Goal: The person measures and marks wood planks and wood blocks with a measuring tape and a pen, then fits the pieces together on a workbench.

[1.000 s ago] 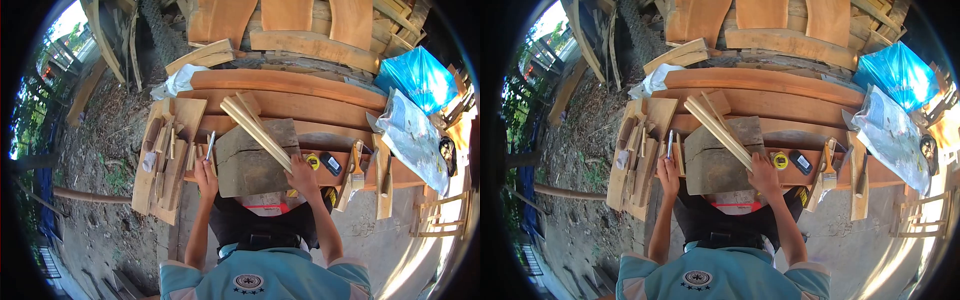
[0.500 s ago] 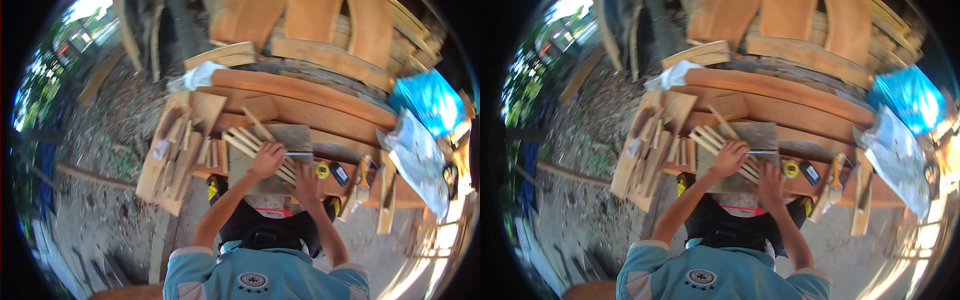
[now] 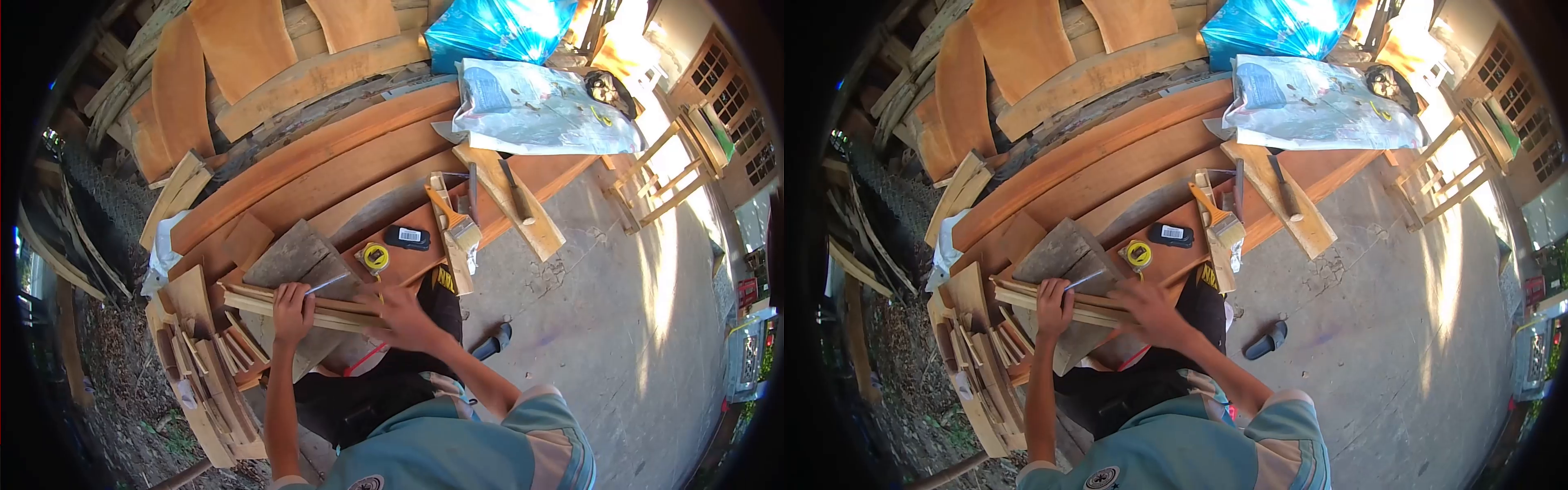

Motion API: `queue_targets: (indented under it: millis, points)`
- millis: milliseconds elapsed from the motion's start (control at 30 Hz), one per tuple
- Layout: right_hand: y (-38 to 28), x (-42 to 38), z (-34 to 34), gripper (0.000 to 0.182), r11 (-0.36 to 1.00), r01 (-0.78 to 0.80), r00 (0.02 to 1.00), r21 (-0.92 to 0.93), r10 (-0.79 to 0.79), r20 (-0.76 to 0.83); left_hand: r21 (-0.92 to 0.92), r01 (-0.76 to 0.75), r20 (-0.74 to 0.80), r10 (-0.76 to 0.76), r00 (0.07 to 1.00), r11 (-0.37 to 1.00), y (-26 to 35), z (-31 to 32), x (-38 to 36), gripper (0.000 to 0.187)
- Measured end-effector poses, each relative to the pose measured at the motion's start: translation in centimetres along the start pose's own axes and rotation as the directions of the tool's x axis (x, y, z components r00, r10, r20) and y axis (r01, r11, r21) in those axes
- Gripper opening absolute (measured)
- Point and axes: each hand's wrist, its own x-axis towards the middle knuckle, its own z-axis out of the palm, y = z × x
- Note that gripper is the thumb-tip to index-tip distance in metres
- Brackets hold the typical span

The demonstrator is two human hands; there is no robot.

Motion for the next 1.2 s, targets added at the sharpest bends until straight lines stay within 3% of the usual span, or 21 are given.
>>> queue_targets:
  millis: [33, 67, 100, 133, 167, 200, 233, 300, 333, 400, 433, 500, 633, 833, 1133, 1167, 1200]
  points:
    - [2.5, -1.5, -1.8, 0.052, 0.961, -0.271, 0.962, 0.056, 0.269, 0.039, 0.001, -0.002, -0.004, 0.002, 1.0, 1.0, 0.3, 0.1, 0.0, 0.012]
    - [6.8, -3.5, -2.6, 0.045, 0.95, -0.308, 0.921, 0.058, 0.313, -0.231, 0.005, -0.002, -0.007, 0.002, 1.0, 1.0, 0.6, 0.2, 0.0, 0.012]
    - [9.2, -4.8, -5.4, 0.042, 0.886, -0.462, 0.78, -0.046, 0.38, -0.497, 0.001, 0.005, -0.002, -0.005, 1.0, 1.0, 0.8, 0.3, -0.1, 0.012]
    - [16.1, -8.2, -6.7, 0.045, 0.837, -0.51, 0.69, -0.198, 0.261, -0.675, -0.003, 0.011, 0.002, -0.011, 1.0, 1.0, 0.7, 0.3, -0.1, 0.012]
    - [21.8, -11.9, -8.2, 0.05, 0.659, -0.739, 0.472, -0.138, 0.362, -0.804, -0.007, 0.019, 0.002, -0.019, 1.0, 1.0, 0.7, 0.4, 0.0, 0.012]
    - [26.6, -14.9, -9.5, 0.058, 0.357, -0.934, 0.177, -0.022, 0.409, -0.895, -0.003, 0.024, 0.021, -0.024, 1.0, 1.0, 0.7, 0.4, 0.1, 0.012]
    - [28.7, -16.1, -11.7, 0.063, 0.055, -0.98, -0.139, 0.193, 0.504, -0.852, 0.002, 0.034, 0.036, -0.034, 0.999, 0.999, 0.7, 0.4, 0.0, 0.013]
    - [35.2, -20.4, -13.7, 0.065, 0.051, -0.779, -0.437, 0.625, 0.67, -0.6, 0.011, 0.062, 0.05, -0.062, 0.997, 0.998, 0.9, 0.5, 0.2, 0.013]
    - [35.6, -20.7, -14.5, 0.064, 0.08, -0.647, -0.377, 0.758, 0.831, -0.409, 0.025, 0.068, 0.049, -0.069, 0.996, 0.997, 1.0, 0.5, 0.2, 0.012]
    - [36.6, -21.8, -15.9, 0.063, -0.014, -0.32, -0.109, 0.947, 0.994, -0.023, 0.049, 0.07, 0.054, -0.072, 0.996, 0.996, 1.2, 0.6, 0.4, 0.012]
    - [37.5, -21.9, -15.5, 0.053, -0.017, -0.182, 0.09, 0.983, 0.995, 0.034, 0.08, 0.05, 0.053, -0.055, 0.997, 0.996, 1.3, 0.6, 0.7, 0.012]
    - [38.2, -21.9, -14.8, 0.046, 0.123, -0.105, 0.138, 0.987, 0.985, -0.108, 0.136, 0.009, 0.062, -0.018, 0.998, 0.991, 1.6, 0.5, 0.9, 0.011]
    - [35.7, -20.3, -14.4, 0.039, 0.343, -0.032, 0.085, 0.939, 0.937, -0.339, 0.157, 0.066, 0.092, -0.081, 0.993, 0.985, 1.4, 0.8, 0.9, 0.012]
    - [32.2, -18.2, -14.7, 0.039, 0.495, -0.032, 0.042, 0.869, 0.869, -0.493, 0.161, 0.075, 0.097, -0.092, 0.991, 0.984, 1.3, 0.9, 0.6, 0.011]
    - [31.3, -20.0, -15.4, 0.037, 0.528, -0.086, 0.057, 0.845, 0.849, -0.525, 0.116, 0.101, 0.075, -0.11, 0.991, 0.988, 1.7, 0.5, 0.5, 0.01]
    - [31.7, -20.8, -15.4, 0.038, 0.509, -0.129, -0.017, 0.851, 0.857, -0.515, 0.118, 0.105, 0.079, -0.114, 0.99, 0.988, 1.7, 0.5, 0.5, 0.01]
    - [31.3, -21.4, -15.5, 0.038, 0.51, -0.122, -0.011, 0.851, 0.857, -0.515, 0.119, 0.109, 0.081, -0.119, 0.99, 0.987, 1.7, 0.4, 0.5, 0.01]
